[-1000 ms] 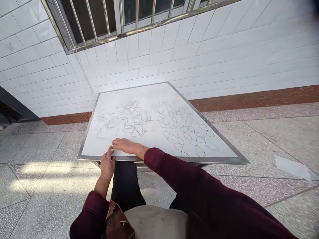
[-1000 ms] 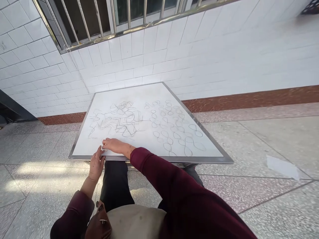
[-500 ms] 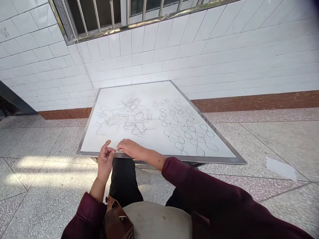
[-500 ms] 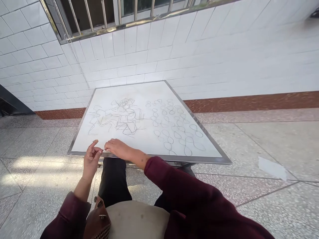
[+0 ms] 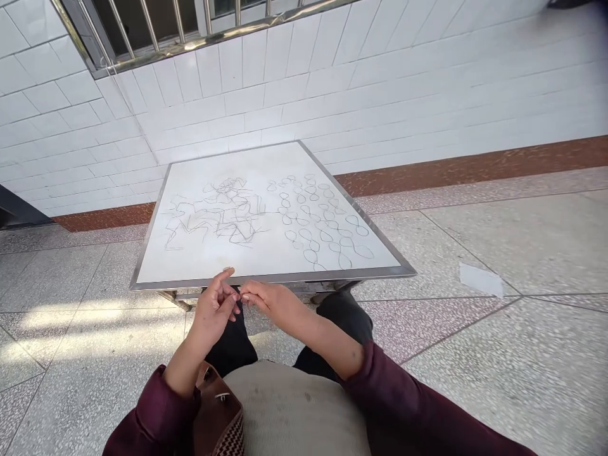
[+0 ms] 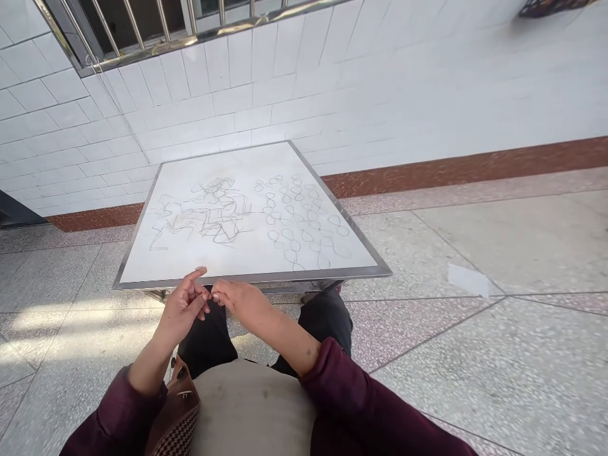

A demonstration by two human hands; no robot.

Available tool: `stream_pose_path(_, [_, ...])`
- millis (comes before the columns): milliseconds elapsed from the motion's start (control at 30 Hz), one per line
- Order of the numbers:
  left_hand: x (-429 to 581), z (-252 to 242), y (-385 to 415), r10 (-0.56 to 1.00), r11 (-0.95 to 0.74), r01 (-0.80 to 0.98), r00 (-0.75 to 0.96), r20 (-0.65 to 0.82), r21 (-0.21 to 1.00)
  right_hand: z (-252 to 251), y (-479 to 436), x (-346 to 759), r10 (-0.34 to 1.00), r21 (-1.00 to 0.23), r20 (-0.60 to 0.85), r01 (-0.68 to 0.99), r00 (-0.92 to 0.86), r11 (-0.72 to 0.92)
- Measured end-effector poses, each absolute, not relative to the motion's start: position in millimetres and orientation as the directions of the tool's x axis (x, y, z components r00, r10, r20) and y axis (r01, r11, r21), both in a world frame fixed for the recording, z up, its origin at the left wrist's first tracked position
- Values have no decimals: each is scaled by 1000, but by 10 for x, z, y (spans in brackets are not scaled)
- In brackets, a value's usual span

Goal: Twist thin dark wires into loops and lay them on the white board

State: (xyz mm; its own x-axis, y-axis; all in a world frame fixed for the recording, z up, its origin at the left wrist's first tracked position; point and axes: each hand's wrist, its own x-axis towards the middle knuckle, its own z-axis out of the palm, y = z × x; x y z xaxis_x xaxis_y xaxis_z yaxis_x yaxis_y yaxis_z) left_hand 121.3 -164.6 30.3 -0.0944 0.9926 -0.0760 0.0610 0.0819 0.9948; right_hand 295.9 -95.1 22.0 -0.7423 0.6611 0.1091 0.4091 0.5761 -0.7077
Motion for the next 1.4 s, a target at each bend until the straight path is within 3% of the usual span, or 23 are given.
stream_pose_path(267, [1264,470,-1756,959,284,-188,43,-281,940,300,-1003,3281,642,-667,222,367,-734,649])
stream_pose_path(467, [1339,512,-1800,952,307,-336,95,-292,890,422,-1108,3268,678,-941,99,153,-729,302])
stream_pose_path(667, [1365,489,-1861,935,353,-449,207,-288,821,389,-1213,3266,771,-943,106,182,-628,279])
stream_pose_path(900, [1461,576,-1917,921,379,-464,273,-278,800,376,-1299,3314,776,-950,91,179,-624,256])
stream_pose_path(1233, [1553,527,-1967,957,289,-629,187,-221,722,384,-1374,3397,858,-977,77,135,-508,168])
stream_pose_path(1400, [1621,550,-1978,987,147,-672,51,-153,725,448,-1440,3357,865,-997,44,38,-501,73])
